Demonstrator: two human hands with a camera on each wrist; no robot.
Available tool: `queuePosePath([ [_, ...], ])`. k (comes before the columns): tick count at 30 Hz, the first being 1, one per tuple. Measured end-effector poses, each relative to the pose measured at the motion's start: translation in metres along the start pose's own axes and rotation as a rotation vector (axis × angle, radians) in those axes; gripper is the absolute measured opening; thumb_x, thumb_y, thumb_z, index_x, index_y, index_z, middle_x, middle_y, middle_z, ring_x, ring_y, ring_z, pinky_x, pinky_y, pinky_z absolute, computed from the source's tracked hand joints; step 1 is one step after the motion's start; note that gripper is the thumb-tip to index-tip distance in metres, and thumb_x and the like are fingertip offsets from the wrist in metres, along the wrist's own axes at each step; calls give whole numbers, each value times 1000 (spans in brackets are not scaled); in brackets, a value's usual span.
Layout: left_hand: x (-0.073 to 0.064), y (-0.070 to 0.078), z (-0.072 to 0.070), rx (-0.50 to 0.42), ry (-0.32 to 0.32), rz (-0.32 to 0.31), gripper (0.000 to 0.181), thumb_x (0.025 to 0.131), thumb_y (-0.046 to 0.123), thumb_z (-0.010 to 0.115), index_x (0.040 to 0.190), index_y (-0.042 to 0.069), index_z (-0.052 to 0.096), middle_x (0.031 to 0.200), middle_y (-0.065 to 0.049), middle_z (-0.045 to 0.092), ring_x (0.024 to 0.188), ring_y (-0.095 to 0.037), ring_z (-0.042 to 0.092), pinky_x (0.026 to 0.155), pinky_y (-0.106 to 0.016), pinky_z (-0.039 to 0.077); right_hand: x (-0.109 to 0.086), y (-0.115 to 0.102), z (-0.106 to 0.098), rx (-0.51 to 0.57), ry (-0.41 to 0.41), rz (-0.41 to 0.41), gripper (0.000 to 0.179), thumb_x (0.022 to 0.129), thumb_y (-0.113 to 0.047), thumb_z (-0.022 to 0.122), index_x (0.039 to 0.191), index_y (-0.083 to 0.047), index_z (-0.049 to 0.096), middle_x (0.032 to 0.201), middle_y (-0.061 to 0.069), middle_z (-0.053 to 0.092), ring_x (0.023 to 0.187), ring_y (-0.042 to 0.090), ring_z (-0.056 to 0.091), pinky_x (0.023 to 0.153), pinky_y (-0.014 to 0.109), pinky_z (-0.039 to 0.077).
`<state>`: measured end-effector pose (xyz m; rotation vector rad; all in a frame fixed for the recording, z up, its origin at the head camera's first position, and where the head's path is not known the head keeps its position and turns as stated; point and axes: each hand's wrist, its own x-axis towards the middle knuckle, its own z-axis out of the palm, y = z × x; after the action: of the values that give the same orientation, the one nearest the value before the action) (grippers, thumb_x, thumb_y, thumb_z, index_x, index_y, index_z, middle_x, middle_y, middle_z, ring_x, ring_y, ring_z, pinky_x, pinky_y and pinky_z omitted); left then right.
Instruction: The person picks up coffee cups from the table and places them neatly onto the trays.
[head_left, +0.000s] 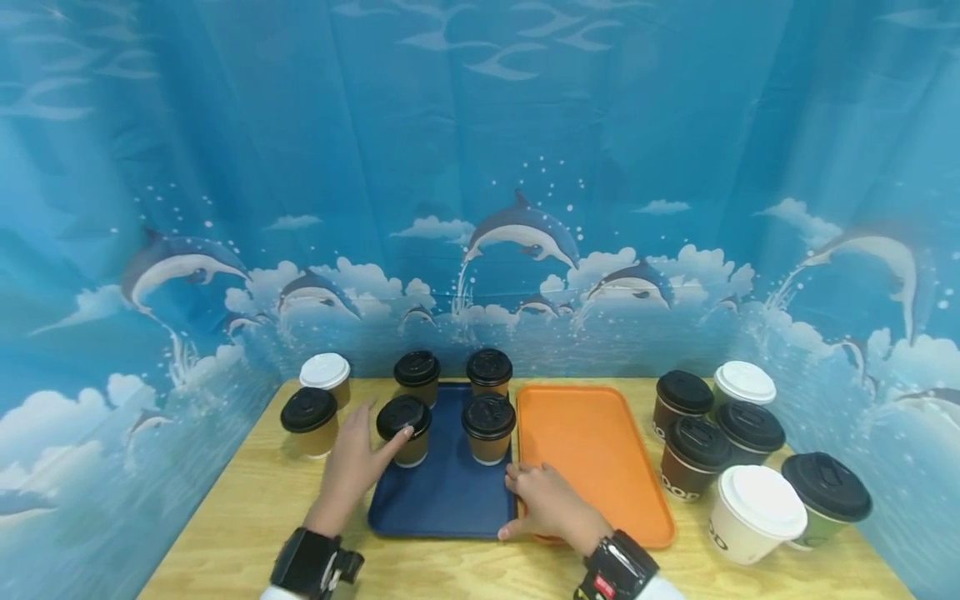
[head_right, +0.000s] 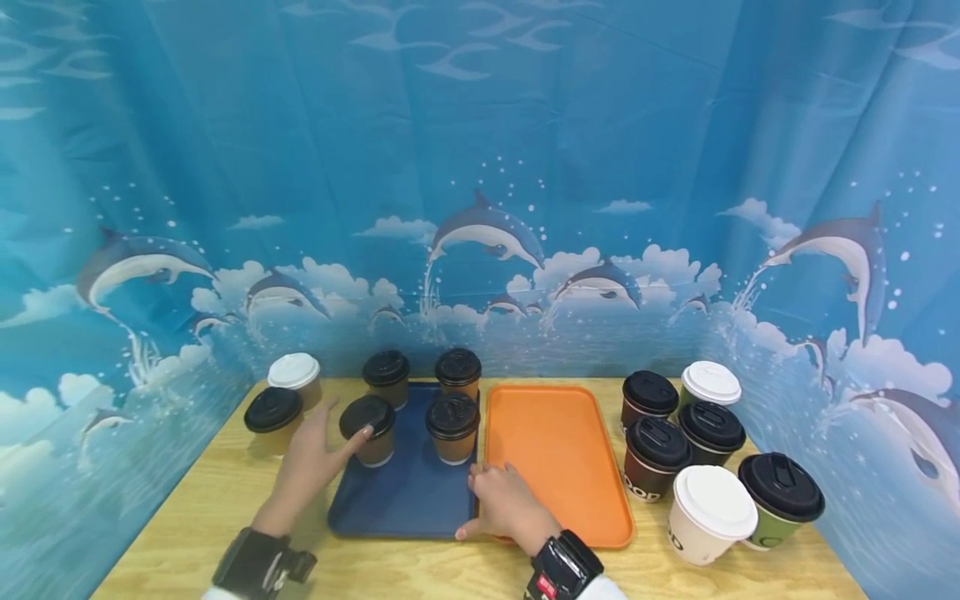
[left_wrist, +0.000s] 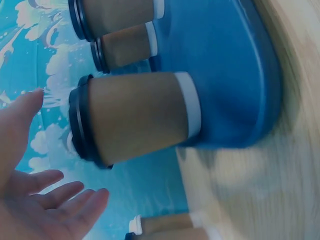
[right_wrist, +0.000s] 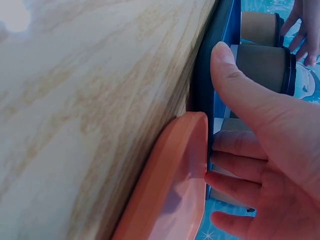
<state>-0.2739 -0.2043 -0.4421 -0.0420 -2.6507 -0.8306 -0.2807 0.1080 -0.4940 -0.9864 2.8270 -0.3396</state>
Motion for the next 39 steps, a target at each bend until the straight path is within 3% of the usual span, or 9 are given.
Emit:
queuePosePath([
  [3,1,-4,-9,11,70,27,79,94,48,69,147,-5,44,143,-31,48,131,-48,48,104,-61,43,-3,-3,-5,8,-4,8,94,73,-71,75,137,-4,63,145,19,56,132,38,54,103,67,41],
  [9,8,-29,-24,17,304,100,70,88,26,81,138,-11,49,132,-35,52,123,-53,49,101,-63,42,-10,-20,-19,8,-23,53,85,75,-56,83,135,0,63,144,20,56,133,38,54,107,62,40],
  [14,15,-62,-30,23,420,44,75,84,20,84,137,-17,46,132,-41,47,123,-58,44,101,-69,38,-11,-25,-22,2,-25,67,84,75,-55,83,136,0,63,145,20,56,133,38,54,108,61,39],
  [20,19,-92,-28,28,369,-70,90,81,27,86,141,-20,39,135,-46,42,126,-60,40,104,-70,35,-9,-23,-17,-1,-30,66,84,75,-55,83,136,-1,63,145,20,56,131,37,55,108,59,41],
  [27,29,-103,-31,-8,218,-225,104,84,42,81,151,-16,26,141,-46,35,130,-61,36,104,-71,34,-10,-24,-17,3,-26,61,84,75,-56,83,136,-1,63,145,19,56,132,36,55,108,58,41],
  [30,30,-105,-32,-14,206,-227,99,84,38,82,147,-18,30,137,-45,40,127,-60,41,103,-69,37,-10,-24,-16,8,-28,55,84,75,-56,83,136,-1,63,145,19,56,132,37,55,108,58,41],
  [35,27,-106,-31,-44,278,-164,82,80,30,86,132,-18,46,121,-39,53,115,-54,53,97,-66,42,-9,-24,-17,10,-24,50,84,75,-56,83,136,-1,63,145,20,56,131,37,56,107,58,42],
  [39,23,-101,-33,-47,298,-161,81,79,29,87,132,-17,48,121,-37,54,115,-54,53,98,-66,42,-8,-18,-16,11,-14,38,88,74,-62,80,136,-2,63,145,19,56,132,36,55,103,62,43],
])
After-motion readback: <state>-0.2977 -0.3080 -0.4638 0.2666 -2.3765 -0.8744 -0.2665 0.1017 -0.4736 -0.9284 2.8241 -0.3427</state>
